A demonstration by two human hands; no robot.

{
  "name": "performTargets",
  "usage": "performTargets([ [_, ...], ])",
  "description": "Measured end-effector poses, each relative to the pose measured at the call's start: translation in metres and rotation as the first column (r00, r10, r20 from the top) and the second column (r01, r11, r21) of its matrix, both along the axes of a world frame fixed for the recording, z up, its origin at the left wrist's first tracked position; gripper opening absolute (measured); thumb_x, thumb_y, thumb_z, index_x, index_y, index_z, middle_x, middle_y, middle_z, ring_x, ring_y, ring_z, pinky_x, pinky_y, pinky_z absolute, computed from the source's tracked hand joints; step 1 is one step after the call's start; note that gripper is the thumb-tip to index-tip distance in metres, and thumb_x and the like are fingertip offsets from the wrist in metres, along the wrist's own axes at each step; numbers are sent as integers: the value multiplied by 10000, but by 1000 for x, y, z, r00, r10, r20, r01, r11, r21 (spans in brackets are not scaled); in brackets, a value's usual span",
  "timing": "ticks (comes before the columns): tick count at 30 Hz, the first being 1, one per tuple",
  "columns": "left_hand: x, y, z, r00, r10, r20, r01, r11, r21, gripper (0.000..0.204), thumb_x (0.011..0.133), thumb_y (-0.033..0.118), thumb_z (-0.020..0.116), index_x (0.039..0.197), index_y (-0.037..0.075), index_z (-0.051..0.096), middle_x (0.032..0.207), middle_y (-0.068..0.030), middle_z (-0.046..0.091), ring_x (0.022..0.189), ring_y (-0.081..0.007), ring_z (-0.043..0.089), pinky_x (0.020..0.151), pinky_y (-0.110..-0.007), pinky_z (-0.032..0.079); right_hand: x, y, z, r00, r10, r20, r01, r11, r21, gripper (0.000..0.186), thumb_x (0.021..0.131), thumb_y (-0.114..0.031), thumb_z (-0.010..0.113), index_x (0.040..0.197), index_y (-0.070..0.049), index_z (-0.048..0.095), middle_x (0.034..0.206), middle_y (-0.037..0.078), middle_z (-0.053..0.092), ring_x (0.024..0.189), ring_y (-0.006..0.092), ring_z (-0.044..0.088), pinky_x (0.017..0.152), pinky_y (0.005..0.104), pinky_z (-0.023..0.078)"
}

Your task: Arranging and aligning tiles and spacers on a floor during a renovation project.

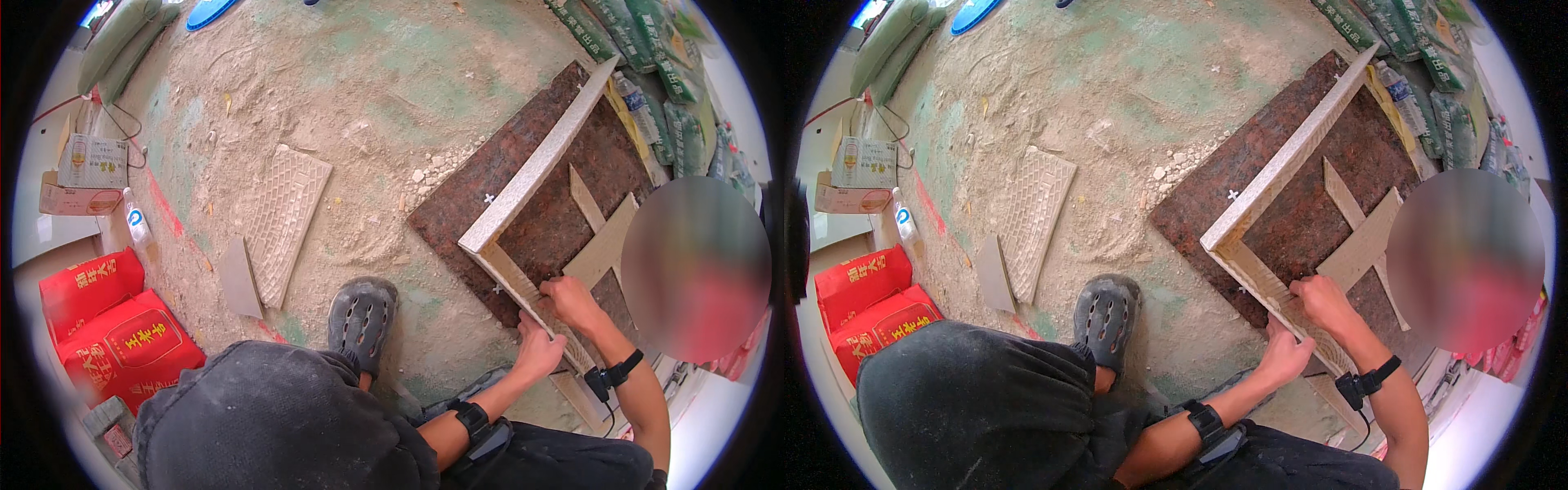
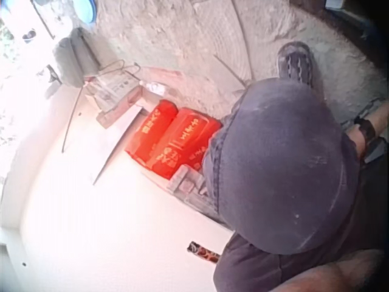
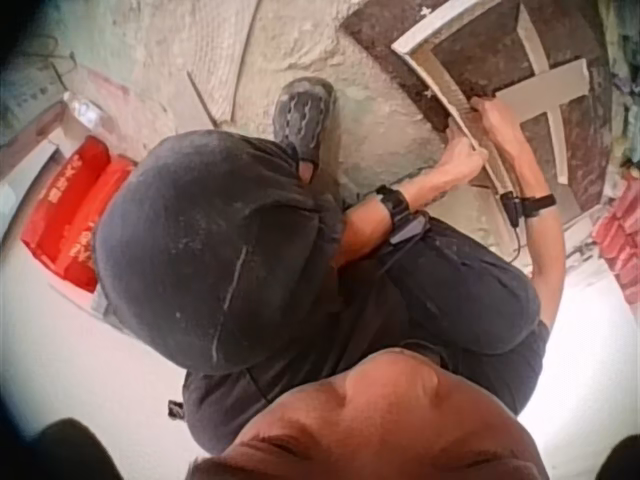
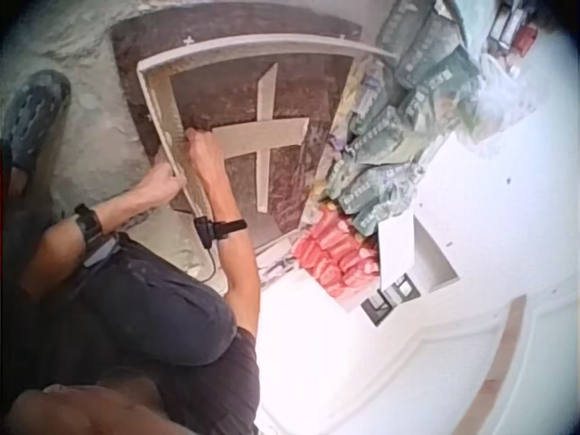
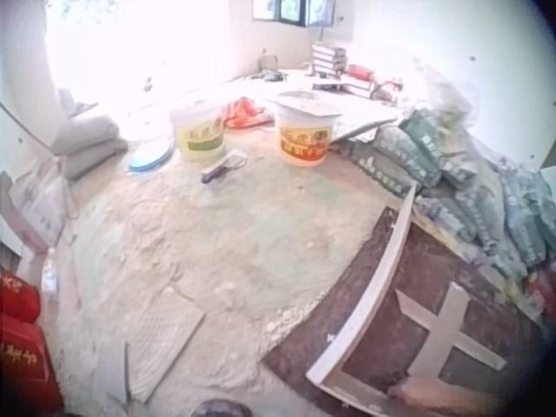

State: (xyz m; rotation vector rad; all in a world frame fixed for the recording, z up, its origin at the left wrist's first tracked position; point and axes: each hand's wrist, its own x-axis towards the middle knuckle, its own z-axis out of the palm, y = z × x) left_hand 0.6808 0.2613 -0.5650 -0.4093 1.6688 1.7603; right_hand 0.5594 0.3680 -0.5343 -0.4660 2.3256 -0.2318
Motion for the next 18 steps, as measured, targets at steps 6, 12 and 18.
performTargets([
  [6, 1, -1, 0, 1000, 2, -1, -2, 1000, 4, 954, 860, 161, 684, 1490, -213, 73, 1490, -454, 301, 1412, -592, 314, 1199, -553, 331, 1, 2, -3, 1000, -9, 7, 9, 1000, -7, 225, 801, -187, 805, 892, -5, 709, 859, 242, 714, 871, 454, 705, 757, 547, 550],
  [12, 2, 1, 1, 998, 57, 2, -57, 998, 20, 895, 857, 157, 672, 1516, -168, 161, 1527, -427, 270, 1426, -581, 300, 1224, -555, 290, 4, 6, -7, 1000, -8, -15, 8, 1000, -10, 229, 801, -193, 803, 885, -3, 706, 854, 246, 712, 866, 459, 704, 748, 551, 548],
  [18, 4, 2, 0, 996, 91, 5, -91, 995, 40, 840, 854, 139, 659, 1534, -119, 239, 1551, -386, 267, 1432, -567, 296, 1241, -557, 254, 4, 5, -7, 1000, 0, -25, 0, 1000, -19, 219, 803, -189, 794, 877, -2, 706, 846, 249, 708, 859, 465, 699, 740, 551, 545],
])
